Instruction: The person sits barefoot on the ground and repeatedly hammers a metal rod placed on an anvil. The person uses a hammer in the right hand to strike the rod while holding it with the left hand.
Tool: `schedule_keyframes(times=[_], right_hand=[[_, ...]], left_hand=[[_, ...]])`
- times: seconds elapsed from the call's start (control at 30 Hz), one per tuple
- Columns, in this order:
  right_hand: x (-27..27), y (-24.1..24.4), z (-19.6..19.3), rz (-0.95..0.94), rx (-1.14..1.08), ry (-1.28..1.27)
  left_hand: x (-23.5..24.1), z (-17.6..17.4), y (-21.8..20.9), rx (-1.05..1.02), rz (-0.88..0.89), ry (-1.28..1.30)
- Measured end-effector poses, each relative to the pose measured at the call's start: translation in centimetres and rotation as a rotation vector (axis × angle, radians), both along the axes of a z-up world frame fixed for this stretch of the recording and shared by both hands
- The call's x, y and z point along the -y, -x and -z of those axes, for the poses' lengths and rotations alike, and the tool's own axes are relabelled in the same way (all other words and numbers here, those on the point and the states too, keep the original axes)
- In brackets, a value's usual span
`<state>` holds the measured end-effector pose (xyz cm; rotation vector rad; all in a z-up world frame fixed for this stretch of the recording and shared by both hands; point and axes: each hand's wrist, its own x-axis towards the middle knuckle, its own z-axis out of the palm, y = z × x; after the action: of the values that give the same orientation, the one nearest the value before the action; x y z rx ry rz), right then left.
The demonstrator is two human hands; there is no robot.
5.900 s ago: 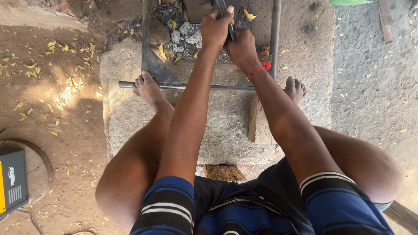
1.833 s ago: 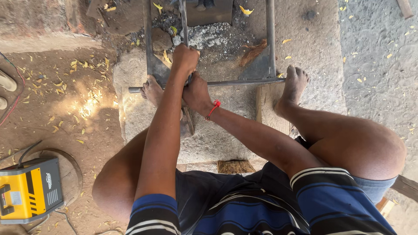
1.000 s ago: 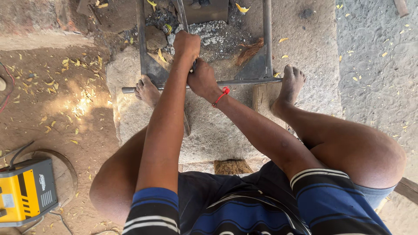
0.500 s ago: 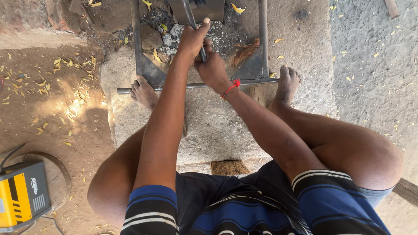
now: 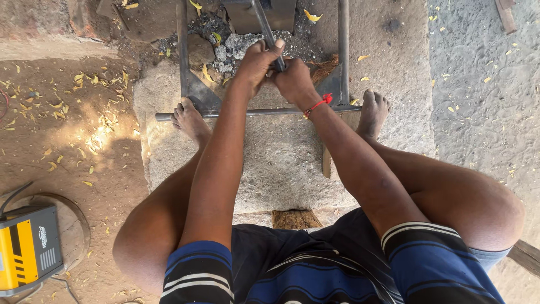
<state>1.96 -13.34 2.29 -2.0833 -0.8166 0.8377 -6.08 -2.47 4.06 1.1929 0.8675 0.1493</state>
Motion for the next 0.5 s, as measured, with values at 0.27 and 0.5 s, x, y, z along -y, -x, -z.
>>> schedule_keyframes(times=[0.27, 0.5], right_hand=[[0.1, -2.1, -1.6, -0.006, -0.092, 0.077], [0.3, -3.3, -3.0, 0.035, -0.256, 0.043]], left_hand=[[0.3, 1.0, -1.9, -0.078, 0.009, -0.185], [0.3, 0.2, -3.1, -0.085, 0.007, -0.209]])
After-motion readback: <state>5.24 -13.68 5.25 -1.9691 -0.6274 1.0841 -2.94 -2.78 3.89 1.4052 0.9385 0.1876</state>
